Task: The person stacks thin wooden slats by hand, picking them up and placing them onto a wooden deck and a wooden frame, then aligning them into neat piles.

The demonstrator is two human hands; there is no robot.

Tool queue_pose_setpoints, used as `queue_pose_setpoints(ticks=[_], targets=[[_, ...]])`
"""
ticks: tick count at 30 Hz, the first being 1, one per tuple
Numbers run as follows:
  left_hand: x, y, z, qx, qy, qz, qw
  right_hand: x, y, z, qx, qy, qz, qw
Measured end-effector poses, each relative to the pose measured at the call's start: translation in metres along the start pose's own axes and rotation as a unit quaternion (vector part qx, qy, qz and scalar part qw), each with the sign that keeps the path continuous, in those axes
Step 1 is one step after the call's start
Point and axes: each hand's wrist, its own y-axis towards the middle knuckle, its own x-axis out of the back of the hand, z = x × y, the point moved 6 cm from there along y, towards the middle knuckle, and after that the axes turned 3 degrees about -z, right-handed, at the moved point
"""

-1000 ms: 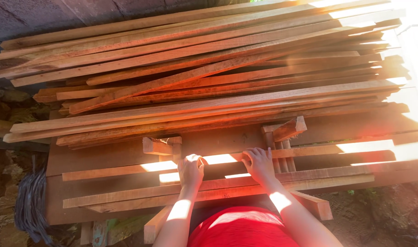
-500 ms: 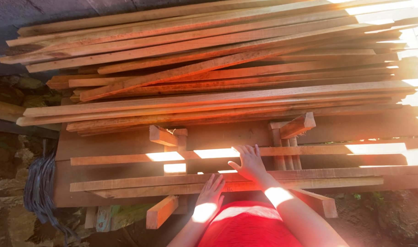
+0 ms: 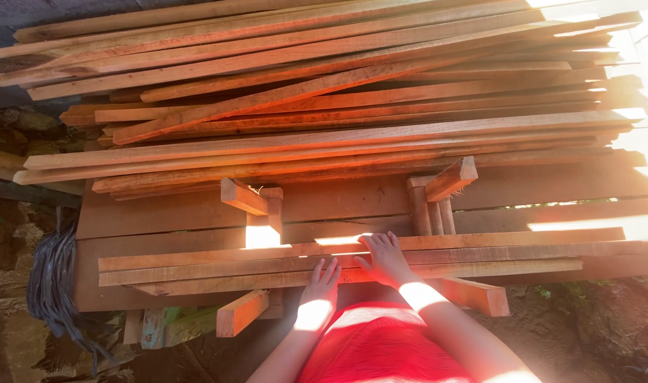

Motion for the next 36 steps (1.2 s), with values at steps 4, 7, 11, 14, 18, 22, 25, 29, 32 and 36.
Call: queue_pose_setpoints(ticks=[4, 7, 11, 14, 18, 22, 25, 29, 32, 36], targets=[[0.005, -0.002, 0.001, 0.025, -0.02, 0.03, 0.999, 0.003, 0.002, 0.002, -0.013, -0.009, 0.011, 1.0], [0.003, 0.002, 0.006, 0.019, -0.046, 0.015, 0.999, -0.001, 0.004, -0.003, -0.002, -0.02, 0.019, 1.0], [0.021, 0.003, 0.0, 0.049, -0.076, 0.029, 0.995, -0.008, 0.005, -0.009, 0.013, -0.033, -0.007, 0.999], [0.023, 0.004, -0.002, 0.044, -0.067, 0.026, 0.996, -0.007, 0.008, -0.008, 0.01, -0.044, 0.001, 0.999], [0.02, 0.002, 0.0, 0.051, -0.083, 0.029, 0.995, -0.001, 0.013, -0.003, -0.028, -0.028, 0.032, 0.999], [0.012, 0.003, 0.005, 0.039, -0.071, 0.016, 0.997, -0.001, 0.018, -0.005, -0.03, -0.005, 0.029, 0.999], [0.007, 0.002, 0.006, 0.062, -0.079, 0.044, 0.994, 0.013, 0.02, 0.007, -0.029, 0.003, 0.014, 0.999], [0.002, 0.001, 0.009, 0.03, -0.061, 0.01, 0.998, 0.015, 0.021, 0.013, -0.017, -0.016, 0.016, 1.0], [0.003, 0.003, 0.009, 0.029, -0.072, 0.004, 0.997, 0.009, 0.021, 0.008, -0.02, -0.021, 0.015, 0.999], [0.001, 0.002, 0.009, 0.026, -0.067, 0.011, 0.997, 0.0, 0.018, 0.007, -0.057, 0.019, 0.077, 0.995]])
